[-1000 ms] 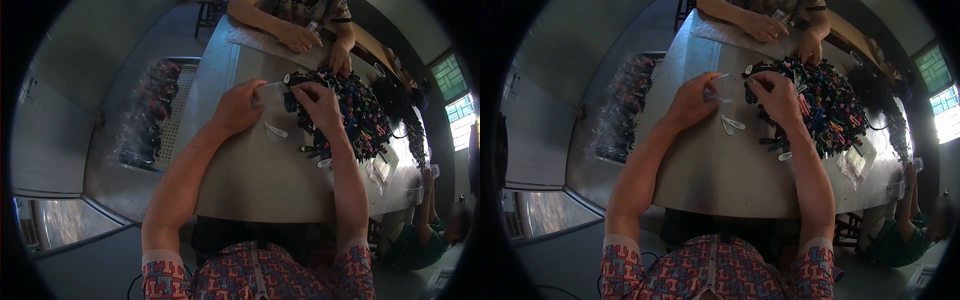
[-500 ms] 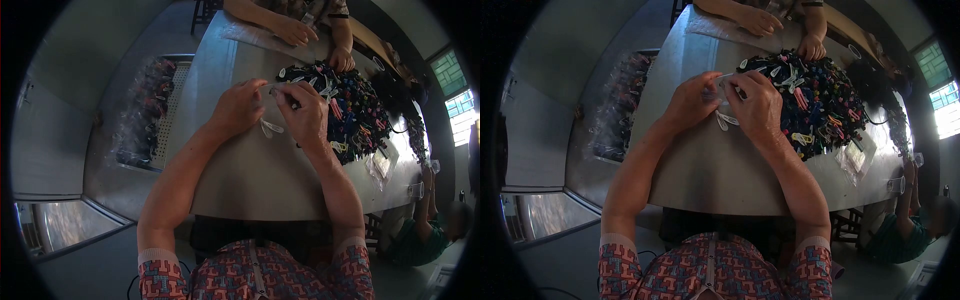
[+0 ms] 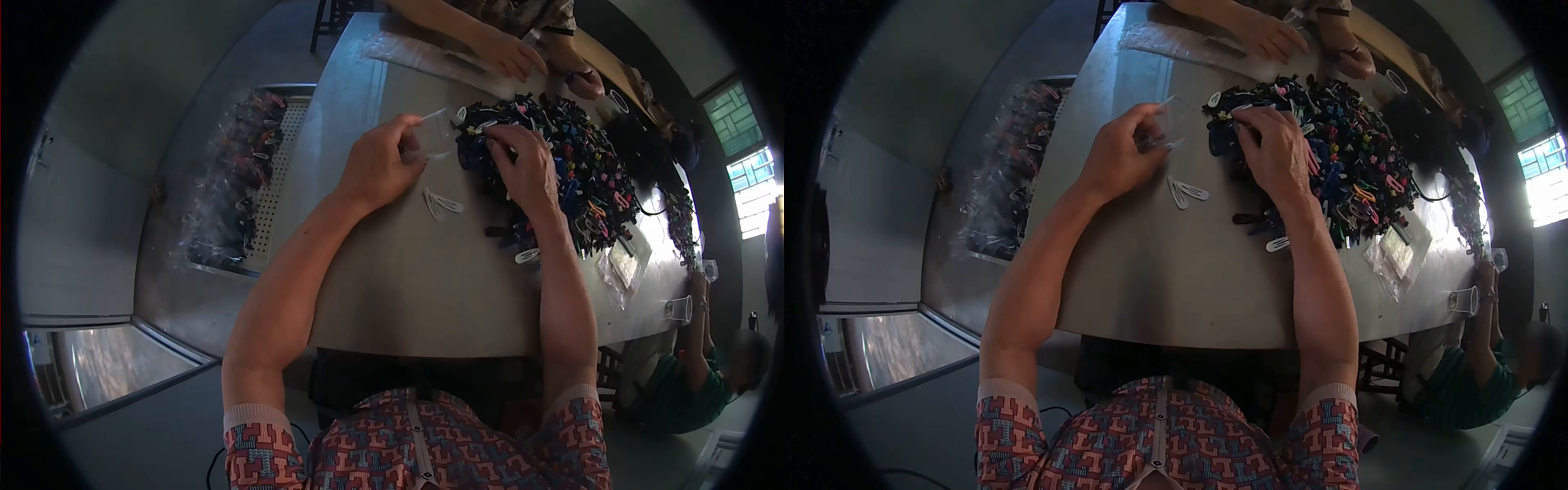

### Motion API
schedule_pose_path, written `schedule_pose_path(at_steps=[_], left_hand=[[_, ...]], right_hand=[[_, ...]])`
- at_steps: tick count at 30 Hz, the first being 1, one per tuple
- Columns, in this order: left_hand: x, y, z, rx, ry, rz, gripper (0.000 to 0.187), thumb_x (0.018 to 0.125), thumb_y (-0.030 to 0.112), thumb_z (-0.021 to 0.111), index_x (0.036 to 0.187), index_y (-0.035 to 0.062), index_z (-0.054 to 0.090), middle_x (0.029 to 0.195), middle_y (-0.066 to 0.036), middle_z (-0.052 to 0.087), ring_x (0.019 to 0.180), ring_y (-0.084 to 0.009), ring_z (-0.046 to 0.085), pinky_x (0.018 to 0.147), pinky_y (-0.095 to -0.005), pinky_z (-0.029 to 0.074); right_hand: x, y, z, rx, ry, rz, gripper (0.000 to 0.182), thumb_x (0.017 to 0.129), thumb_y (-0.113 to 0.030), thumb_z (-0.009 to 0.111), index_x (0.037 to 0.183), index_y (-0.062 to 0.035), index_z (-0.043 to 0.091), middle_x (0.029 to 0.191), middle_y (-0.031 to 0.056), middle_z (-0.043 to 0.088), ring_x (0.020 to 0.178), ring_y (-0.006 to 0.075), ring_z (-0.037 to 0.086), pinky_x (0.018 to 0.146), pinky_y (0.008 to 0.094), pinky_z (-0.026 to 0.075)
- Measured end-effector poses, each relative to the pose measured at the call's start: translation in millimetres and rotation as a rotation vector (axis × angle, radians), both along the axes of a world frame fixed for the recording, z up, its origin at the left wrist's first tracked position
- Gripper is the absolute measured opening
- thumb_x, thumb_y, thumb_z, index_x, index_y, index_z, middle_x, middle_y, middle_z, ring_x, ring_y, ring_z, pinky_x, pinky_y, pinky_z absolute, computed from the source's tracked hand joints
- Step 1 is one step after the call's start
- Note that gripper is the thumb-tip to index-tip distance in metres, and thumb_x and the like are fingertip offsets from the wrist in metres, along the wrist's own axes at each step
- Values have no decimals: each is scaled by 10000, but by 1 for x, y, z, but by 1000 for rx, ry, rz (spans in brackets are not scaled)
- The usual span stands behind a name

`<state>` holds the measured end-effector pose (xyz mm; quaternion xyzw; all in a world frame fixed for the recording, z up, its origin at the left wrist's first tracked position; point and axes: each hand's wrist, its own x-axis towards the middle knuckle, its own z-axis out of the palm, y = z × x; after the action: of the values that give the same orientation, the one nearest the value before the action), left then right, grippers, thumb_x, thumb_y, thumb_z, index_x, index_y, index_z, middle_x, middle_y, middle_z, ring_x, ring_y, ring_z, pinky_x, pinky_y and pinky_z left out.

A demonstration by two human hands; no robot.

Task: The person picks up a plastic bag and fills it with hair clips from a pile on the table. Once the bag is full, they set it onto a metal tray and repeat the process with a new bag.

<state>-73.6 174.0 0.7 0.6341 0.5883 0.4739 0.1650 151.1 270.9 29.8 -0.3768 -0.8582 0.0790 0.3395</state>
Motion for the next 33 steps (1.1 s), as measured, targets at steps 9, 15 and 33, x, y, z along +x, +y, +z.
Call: schedule_pose_path(at_steps=[9,15,33], left_hand=[[-3,5,-9,72,9,11,475,762,96,757,1205,40,596,862,-102,687,791,-289,687,715,-381,543],[-4,3,-6,40,-7,9,476,764,100,753,1211,44,598,870,-100,693,792,-288,689,717,-382,542],[-3,4,-6,35,8,12,450,777,103,739,1203,52,605,882,-99,699,807,-294,692,735,-388,547]], right_hand=[[14,0,3,98,-314,6,246,813,-140,707,1058,-123,725,1173,40,654,1148,278,545,1015,423,390],[16,3,2,134,-288,5,196,802,-126,708,996,-127,730,1087,27,665,1086,258,570,951,409,414],[-12,-22,-4,184,-295,-19,222,768,-213,785,954,-101,739,966,60,643,984,273,584,884,409,455]])
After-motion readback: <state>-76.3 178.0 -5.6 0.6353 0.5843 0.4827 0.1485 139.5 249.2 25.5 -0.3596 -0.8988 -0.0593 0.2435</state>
